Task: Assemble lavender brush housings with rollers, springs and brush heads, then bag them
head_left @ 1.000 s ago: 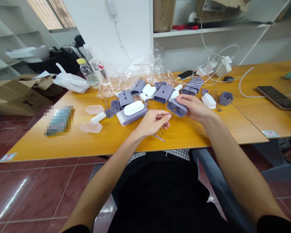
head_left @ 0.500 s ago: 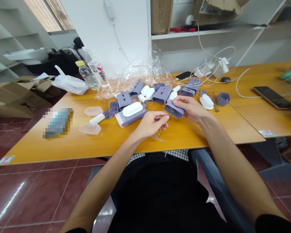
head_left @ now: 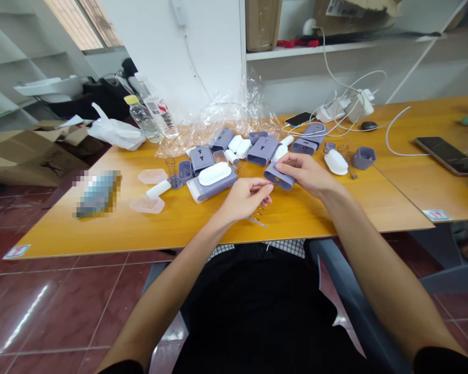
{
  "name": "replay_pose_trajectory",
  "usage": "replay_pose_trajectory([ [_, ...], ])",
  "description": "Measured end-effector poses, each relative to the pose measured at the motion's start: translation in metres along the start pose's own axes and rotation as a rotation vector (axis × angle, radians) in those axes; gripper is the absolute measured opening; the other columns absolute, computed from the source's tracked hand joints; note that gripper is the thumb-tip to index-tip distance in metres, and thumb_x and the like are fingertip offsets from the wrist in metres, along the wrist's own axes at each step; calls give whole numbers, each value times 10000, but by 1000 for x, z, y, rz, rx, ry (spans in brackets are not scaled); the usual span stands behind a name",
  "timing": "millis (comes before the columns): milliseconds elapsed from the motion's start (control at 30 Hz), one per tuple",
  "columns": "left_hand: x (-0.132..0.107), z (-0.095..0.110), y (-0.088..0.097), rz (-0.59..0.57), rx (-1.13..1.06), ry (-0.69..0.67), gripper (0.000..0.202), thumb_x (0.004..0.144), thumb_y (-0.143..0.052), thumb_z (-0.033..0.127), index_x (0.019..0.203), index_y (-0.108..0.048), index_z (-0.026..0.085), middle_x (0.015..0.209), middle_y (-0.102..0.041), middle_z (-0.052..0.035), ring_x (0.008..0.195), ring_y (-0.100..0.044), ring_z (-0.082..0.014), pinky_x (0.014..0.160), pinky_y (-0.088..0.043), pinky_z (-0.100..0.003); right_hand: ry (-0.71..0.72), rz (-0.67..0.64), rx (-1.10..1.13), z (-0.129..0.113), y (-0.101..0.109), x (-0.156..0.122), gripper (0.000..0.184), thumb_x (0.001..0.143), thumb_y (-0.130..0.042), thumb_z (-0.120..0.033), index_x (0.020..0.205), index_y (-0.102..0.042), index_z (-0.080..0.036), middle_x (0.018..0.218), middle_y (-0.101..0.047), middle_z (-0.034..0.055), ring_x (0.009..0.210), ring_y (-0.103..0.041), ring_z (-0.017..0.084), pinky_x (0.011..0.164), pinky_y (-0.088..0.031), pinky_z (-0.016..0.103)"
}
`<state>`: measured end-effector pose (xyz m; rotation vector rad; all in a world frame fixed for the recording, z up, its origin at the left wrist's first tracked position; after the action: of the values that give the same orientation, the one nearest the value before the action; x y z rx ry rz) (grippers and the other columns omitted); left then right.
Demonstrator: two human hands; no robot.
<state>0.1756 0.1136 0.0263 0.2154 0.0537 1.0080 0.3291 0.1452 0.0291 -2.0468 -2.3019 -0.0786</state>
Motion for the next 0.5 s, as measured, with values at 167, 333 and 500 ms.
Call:
replay_pose_trajectory([
  [167,2,-3,9,40,27,-6,185,1043,-642,199,1153,-764,113,793,-774,-56,667,-719,-120,711,-613,-267,-28,-36,-2,4,-1,-1,496,701,-962,-608,875,-709,-218,761,-731,4,606,-609,124,528,-456,244],
  [333,2,-4,11,40,59,-36,192,1036,-655,234,1168,-728,115,782,-776,-62,678,-740,-144,708,-609,-283,-63,-28,17,7,-3,-3,500,707,-963,-585,931,-673,-244,788,-740,-2,597,-626,132,511,-482,246],
  [500,0,-2,5,-14,174,-85,228,1032,-650,259,1221,-687,137,796,-791,-65,731,-768,-177,734,-607,-309,-59,-20,-2,6,-6,-4,456,769,-924,-576,977,-673,-257,759,-734,-5,570,-651,155,530,-562,299],
])
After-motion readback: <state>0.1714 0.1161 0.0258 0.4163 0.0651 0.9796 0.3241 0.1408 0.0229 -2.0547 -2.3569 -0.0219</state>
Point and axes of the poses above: each hand's wrist, its own x-axis towards the middle knuckle, its own y-axis out of the back of the hand, z = x × y, the point moved 10 cm from there along x, towards the middle knuckle
